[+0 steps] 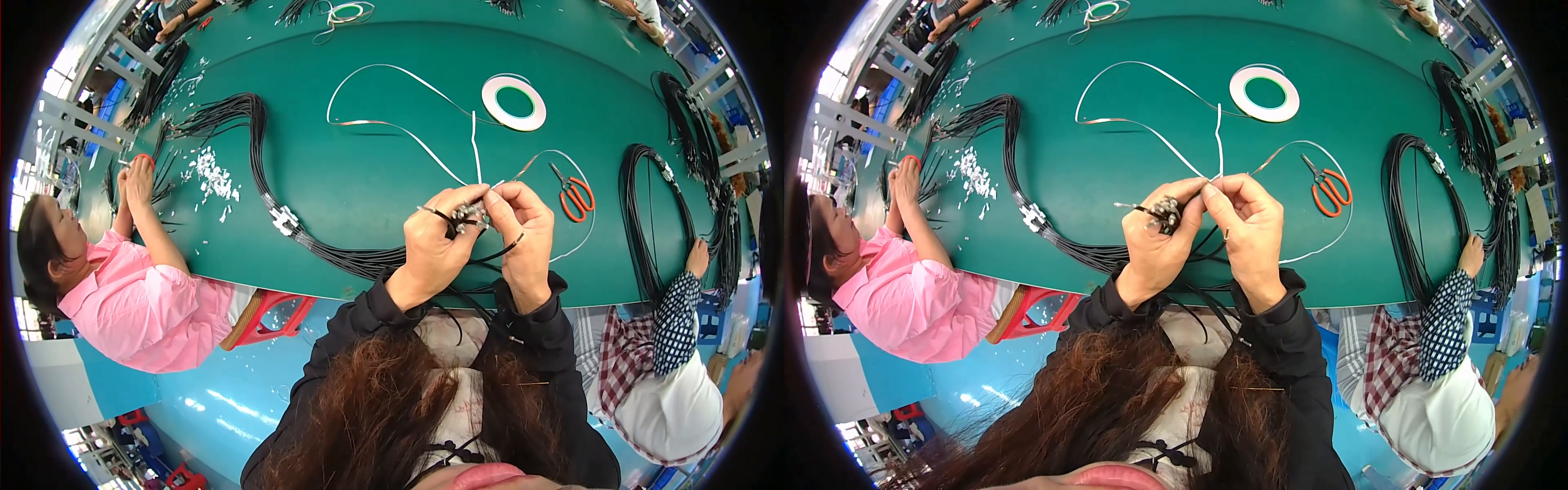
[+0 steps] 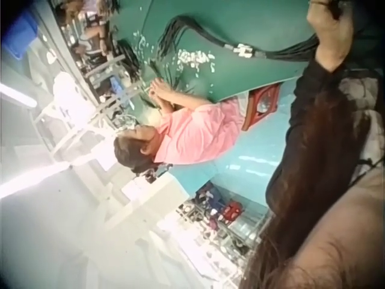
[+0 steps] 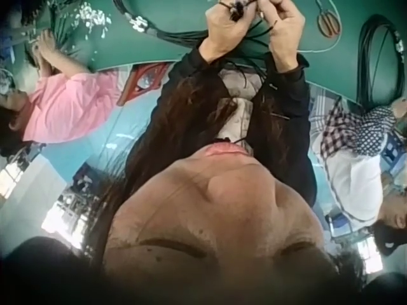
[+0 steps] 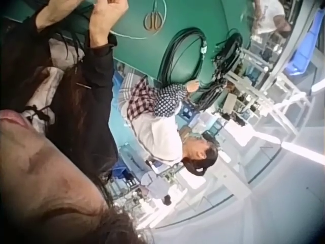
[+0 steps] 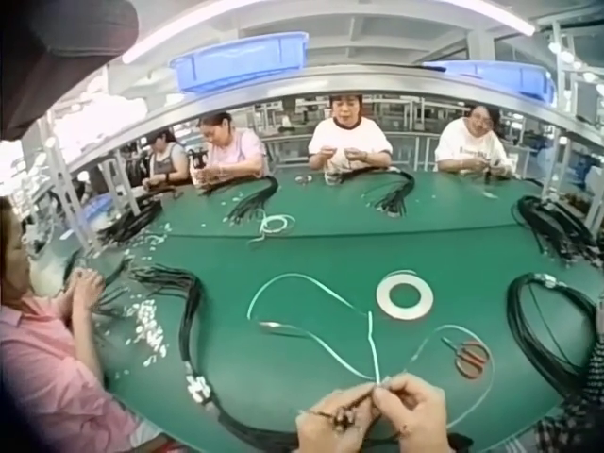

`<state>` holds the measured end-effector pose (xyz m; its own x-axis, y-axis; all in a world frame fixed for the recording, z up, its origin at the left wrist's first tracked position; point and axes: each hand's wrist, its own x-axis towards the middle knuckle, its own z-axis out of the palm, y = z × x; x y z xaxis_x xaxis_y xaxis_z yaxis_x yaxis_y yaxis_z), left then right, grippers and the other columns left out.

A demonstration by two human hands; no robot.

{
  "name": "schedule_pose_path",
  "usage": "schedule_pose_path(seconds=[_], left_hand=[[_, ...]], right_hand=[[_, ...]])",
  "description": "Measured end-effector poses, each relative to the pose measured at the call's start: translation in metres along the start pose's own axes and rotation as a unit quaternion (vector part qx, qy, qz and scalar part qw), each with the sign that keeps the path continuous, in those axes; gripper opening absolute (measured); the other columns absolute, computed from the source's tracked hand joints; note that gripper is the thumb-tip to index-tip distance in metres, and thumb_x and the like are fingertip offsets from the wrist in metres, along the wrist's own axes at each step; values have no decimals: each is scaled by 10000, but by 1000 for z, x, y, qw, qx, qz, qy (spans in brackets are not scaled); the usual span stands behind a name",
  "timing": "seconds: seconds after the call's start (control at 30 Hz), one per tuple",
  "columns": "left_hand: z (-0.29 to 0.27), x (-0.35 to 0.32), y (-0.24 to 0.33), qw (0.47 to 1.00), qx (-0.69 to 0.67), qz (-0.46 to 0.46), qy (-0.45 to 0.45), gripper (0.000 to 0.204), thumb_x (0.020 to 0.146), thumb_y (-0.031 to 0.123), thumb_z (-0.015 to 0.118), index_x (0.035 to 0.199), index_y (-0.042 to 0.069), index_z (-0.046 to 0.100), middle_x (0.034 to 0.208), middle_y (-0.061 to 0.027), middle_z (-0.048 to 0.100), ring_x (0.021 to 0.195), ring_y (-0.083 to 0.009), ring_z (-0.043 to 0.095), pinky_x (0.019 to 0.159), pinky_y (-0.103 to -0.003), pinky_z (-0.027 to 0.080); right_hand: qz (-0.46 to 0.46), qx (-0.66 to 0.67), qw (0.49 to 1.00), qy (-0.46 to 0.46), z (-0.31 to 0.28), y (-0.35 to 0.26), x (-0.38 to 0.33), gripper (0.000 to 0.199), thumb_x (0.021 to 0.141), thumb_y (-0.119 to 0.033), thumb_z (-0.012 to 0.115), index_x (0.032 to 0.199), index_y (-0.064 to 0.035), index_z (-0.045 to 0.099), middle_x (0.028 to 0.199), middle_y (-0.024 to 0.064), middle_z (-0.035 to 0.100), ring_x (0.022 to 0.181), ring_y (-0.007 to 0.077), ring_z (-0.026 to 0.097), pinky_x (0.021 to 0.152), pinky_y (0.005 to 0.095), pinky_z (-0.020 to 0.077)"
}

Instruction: The person wraps white tape around the ends of black wires by hand, handling the wires one at a time while holding the bundle. After taping each wire, the person tears the tape and repeats the process on the next wire.

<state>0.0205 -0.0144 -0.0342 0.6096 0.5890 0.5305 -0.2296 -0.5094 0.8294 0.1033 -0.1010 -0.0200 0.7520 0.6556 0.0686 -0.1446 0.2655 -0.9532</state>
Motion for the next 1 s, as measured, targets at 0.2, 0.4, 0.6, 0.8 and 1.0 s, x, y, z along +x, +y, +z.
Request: schedule_pose_path(seconds=[0.2,0.4,0.6,0.8,1.0], left_hand=[[-2,4,-1,983,-146,-110,19,152,863,-13,547,1011,-38,569,857,-58,629,767,-106,593,680,-220,474],[-9,8,0,962,-219,-165,2,157,885,11,523,1035,-34,543,851,-47,612,751,-82,568,651,-205,463],[-9,13,0,924,-321,-207,-7,149,890,49,536,1020,-24,549,805,-23,583,666,-55,500,573,-190,414],[-18,15,-9,924,-327,-196,-4,142,882,61,556,1007,-7,559,806,-10,582,684,-59,514,599,-196,423],[-12,14,2,885,-410,-220,2,117,864,25,571,980,13,558,816,15,564,739,-39,511,656,-202,430]], right_hand=[[-55,0,998,1,15,-4,-1,49,864,-22,574,888,20,577,855,19,567,757,64,535,684,192,434],[-89,-68,994,3,17,5,1,52,866,-6,565,897,36,566,859,21,557,776,73,542,699,196,450],[-66,-50,997,0,17,4,6,54,869,-5,562,901,39,561,839,21,551,759,73,537,686,197,446],[-102,-74,992,0,19,9,9,49,867,-2,561,901,32,568,839,24,556,757,73,534,679,199,442],[-76,-92,993,25,13,13,3,67,872,-6,553,930,26,565,871,27,552,775,81,523,691,193,426]])
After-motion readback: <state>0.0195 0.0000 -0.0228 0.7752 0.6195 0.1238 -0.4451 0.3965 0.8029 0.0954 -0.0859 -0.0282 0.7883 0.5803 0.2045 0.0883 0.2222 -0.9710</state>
